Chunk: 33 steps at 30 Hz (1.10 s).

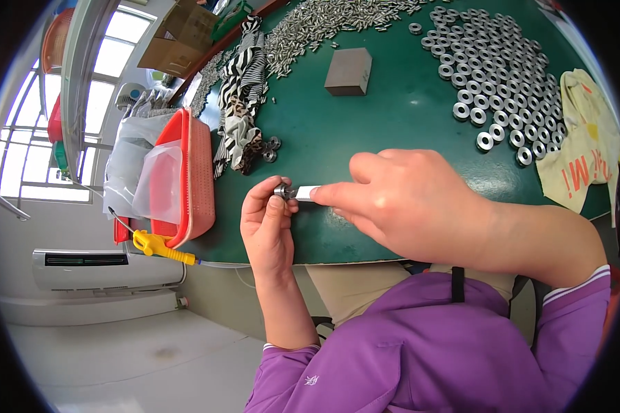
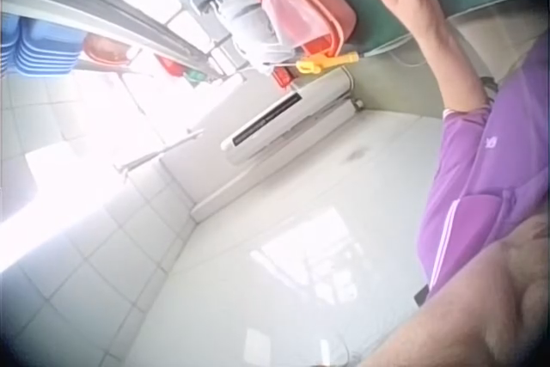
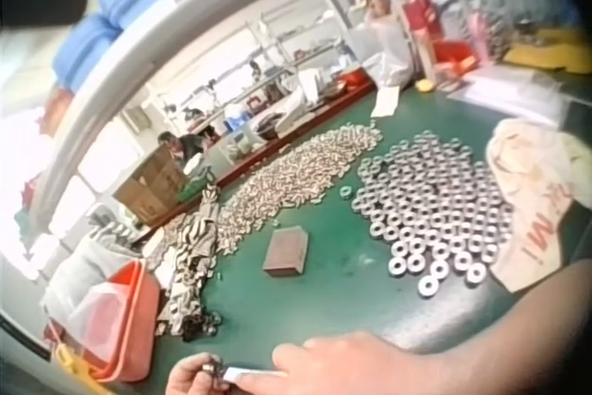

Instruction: Assembling small circular metal components using a handheld tool and a fixture.

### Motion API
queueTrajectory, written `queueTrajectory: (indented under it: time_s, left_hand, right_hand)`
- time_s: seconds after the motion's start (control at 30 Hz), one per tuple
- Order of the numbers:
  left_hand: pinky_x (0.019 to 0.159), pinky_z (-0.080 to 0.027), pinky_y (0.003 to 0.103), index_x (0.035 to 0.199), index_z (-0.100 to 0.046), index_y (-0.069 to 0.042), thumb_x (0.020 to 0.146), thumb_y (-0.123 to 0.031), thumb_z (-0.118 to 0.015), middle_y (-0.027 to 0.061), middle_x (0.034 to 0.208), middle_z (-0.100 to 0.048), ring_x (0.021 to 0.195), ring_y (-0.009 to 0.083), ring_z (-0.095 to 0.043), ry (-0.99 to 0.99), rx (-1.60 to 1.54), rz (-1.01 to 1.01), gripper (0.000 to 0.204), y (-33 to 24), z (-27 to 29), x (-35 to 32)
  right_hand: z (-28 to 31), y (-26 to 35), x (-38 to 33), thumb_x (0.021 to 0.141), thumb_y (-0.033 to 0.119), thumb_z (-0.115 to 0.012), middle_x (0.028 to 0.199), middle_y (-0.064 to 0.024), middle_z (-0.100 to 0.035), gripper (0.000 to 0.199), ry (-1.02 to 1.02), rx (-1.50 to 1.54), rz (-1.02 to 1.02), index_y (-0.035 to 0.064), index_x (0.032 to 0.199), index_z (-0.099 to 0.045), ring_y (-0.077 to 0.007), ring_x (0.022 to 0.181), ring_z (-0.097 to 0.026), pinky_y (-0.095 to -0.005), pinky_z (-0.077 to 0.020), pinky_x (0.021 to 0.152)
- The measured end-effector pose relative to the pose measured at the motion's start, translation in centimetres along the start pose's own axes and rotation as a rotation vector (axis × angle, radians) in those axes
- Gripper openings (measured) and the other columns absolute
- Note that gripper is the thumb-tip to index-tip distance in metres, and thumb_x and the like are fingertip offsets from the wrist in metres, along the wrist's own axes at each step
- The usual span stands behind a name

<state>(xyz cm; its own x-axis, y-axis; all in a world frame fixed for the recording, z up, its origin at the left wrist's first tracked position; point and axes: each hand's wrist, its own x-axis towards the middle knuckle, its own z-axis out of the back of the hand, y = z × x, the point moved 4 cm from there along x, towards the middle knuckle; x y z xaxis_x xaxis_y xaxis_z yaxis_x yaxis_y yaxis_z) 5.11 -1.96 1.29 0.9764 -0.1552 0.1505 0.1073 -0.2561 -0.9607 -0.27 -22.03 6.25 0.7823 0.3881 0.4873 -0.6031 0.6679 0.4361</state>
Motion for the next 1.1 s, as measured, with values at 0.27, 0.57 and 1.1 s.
queueTrajectory:
  time_s: [0.27,0.57,1.1]
  left_hand:
    - [0.066,-0.044,0.021,0.109,-0.055,0.002,0.089,-0.011,-0.057,0.0114,0.096,-0.059,0.073,0.0114,-0.053,0.019,-0.011,0.053,0.023,0.14,0.21,0.16]
    - [0.066,-0.043,0.02,0.11,-0.054,0.002,0.091,-0.011,-0.053,0.012,0.095,-0.059,0.075,0.0107,-0.052,0.017,-0.065,0.027,0.024,0.27,0.29,0.34]
    - [0.079,-0.048,0.026,0.116,-0.051,0.001,0.092,-0.008,-0.048,0.0148,0.114,-0.055,0.086,0.0134,-0.056,0.041,-0.076,-0.012,0.026,-0.13,0.13,0.28]
  right_hand:
    - [-0.13,0.31,0.07,0.073,0.014,-0.061,0.067,-0.0012,-0.045,0.024,-0.143,-0.18,0.124,0.016,0.096,-0.066,-0.0165,0.058,-0.049,-0.0291,-0.0409,0.044]
    - [-0.05,0.6,0.12,0.071,0.017,-0.061,0.066,0.0001,-0.043,0.025,-0.201,-0.283,0.225,0.0172,0.095,-0.067,-0.0143,0.059,-0.048,-0.0259,-0.0389,0.043]
    - [0.0,-0.14,0.15,0.072,0.011,-0.057,0.059,-0.0038,-0.054,0.024,-0.104,-0.192,0.138,0.0084,0.095,-0.061,-0.0187,0.056,-0.058,-0.0293,-0.0456,0.048]
